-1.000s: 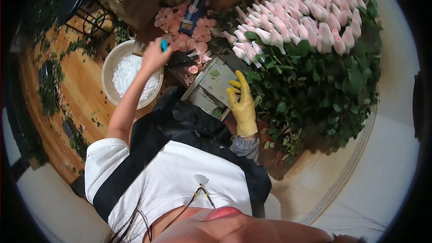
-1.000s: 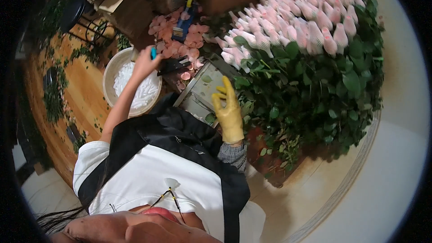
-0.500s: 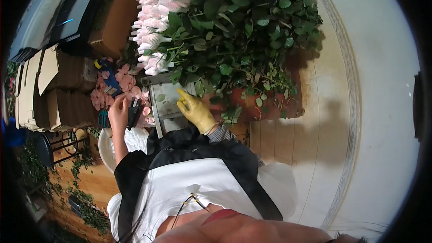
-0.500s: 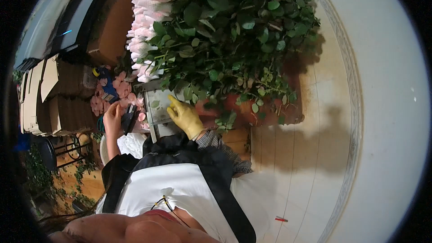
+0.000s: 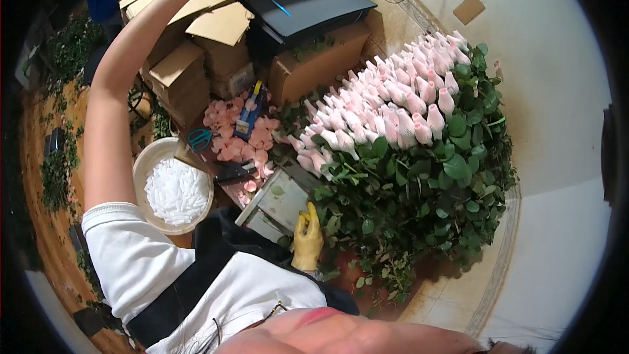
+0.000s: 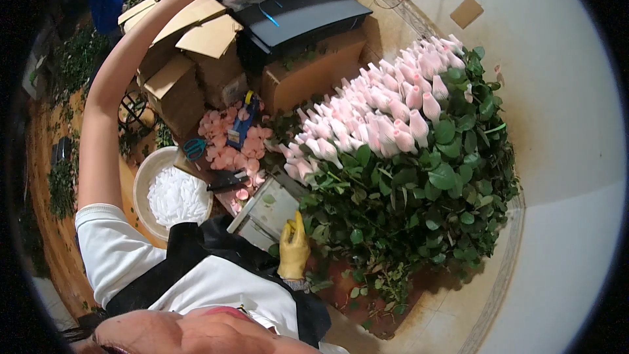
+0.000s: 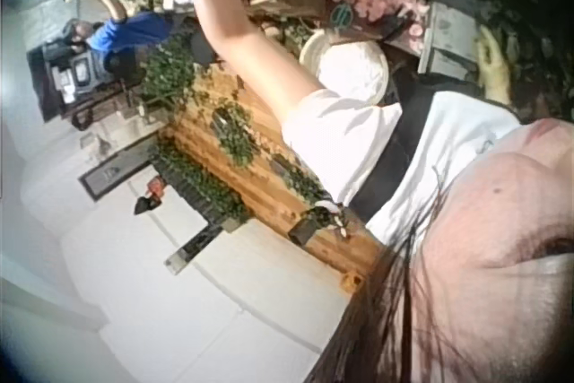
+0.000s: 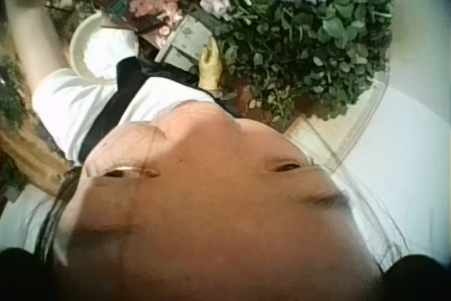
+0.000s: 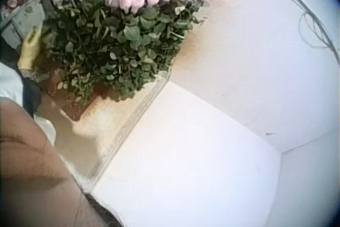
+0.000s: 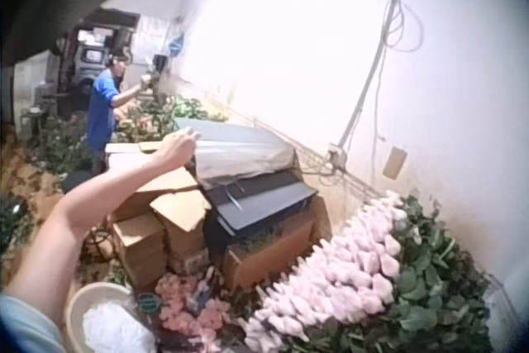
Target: The person trims rose stems using scissors and arranges them into a black box, placing them one by one alongside foam supports.
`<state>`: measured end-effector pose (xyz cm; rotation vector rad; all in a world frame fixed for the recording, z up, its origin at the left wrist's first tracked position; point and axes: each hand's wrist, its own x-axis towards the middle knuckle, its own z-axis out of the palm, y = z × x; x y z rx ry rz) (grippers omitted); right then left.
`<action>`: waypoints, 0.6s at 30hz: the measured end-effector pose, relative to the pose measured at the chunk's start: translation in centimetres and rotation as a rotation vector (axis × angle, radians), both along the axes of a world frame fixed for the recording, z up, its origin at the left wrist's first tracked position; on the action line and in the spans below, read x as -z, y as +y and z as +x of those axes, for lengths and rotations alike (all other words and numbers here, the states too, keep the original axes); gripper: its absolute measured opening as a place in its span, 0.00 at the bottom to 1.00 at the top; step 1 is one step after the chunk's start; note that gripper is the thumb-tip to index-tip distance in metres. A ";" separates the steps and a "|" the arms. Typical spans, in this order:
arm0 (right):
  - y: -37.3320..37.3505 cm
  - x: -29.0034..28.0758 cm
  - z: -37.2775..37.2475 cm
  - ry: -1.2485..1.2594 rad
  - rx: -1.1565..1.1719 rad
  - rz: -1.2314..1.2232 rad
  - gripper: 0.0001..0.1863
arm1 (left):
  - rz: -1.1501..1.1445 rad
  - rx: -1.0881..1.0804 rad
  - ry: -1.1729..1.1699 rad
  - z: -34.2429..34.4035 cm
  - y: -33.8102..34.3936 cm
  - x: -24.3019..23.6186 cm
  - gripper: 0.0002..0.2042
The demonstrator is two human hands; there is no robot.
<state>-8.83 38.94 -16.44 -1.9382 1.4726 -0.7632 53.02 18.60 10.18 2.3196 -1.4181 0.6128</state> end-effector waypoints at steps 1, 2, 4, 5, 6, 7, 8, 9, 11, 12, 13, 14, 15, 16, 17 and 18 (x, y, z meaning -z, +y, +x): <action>-0.1 -0.1 -0.6 -0.013 0.050 -0.023 0.22 | -0.013 0.001 -0.046 -0.7 -2.3 0.9 0.30; -0.1 -0.1 -1.1 -0.025 0.104 -0.045 0.23 | -0.026 0.006 -0.092 -1.4 -4.7 1.9 0.28; -0.1 -0.4 -0.3 -0.018 0.057 -0.142 0.24 | -0.303 -0.010 -0.403 7.9 -6.4 6.0 0.24; -0.3 -0.5 -0.6 0.001 0.077 -0.161 0.24 | -0.266 0.026 -0.521 10.2 -8.5 7.5 0.24; -0.3 -0.4 -0.8 0.014 0.094 -0.179 0.24 | -0.232 0.059 -0.648 12.1 -10.2 8.5 0.24; -0.3 -0.4 -0.4 -0.009 0.081 -0.203 0.23 | -0.105 0.033 -0.546 15.8 -9.5 8.1 0.31; -0.5 -0.3 0.4 -0.040 0.067 -0.199 0.23 | 0.027 -0.009 -0.446 19.7 -7.8 7.4 0.38; -0.7 -0.1 1.5 -0.111 -0.001 -0.210 0.23 | 0.022 0.025 -0.420 25.3 -2.8 1.9 0.35; -0.7 -1.0 -0.3 0.064 0.153 -0.206 0.22 | -0.052 0.059 -0.295 13.9 -13.2 9.3 0.22; -0.7 -1.3 -0.2 0.084 0.166 -0.202 0.22 | -0.082 0.052 -0.375 12.3 -12.9 9.1 0.17; -0.8 -1.4 0.3 0.057 0.164 -0.180 0.22 | -0.068 0.128 -0.494 12.8 -11.2 7.1 0.13; -0.7 -1.4 0.6 0.031 0.160 -0.159 0.22 | -0.111 0.133 -0.565 13.9 -10.0 6.5 0.14; -0.6 -1.2 0.5 0.035 0.164 -0.153 0.22 | 0.048 0.029 -0.420 12.3 -9.7 5.4 0.14; -0.5 -0.8 0.1 0.039 0.178 -0.158 0.22 | 0.203 -0.062 -0.278 9.5 -10.0 3.6 0.16; -0.5 -0.6 0.0 0.033 0.179 -0.168 0.22 | 0.219 -0.087 -0.430 8.5 -9.1 1.9 0.13; -0.5 -0.5 0.1 0.024 0.178 -0.165 0.22 | 0.236 -0.117 -0.585 8.0 -8.3 0.6 0.11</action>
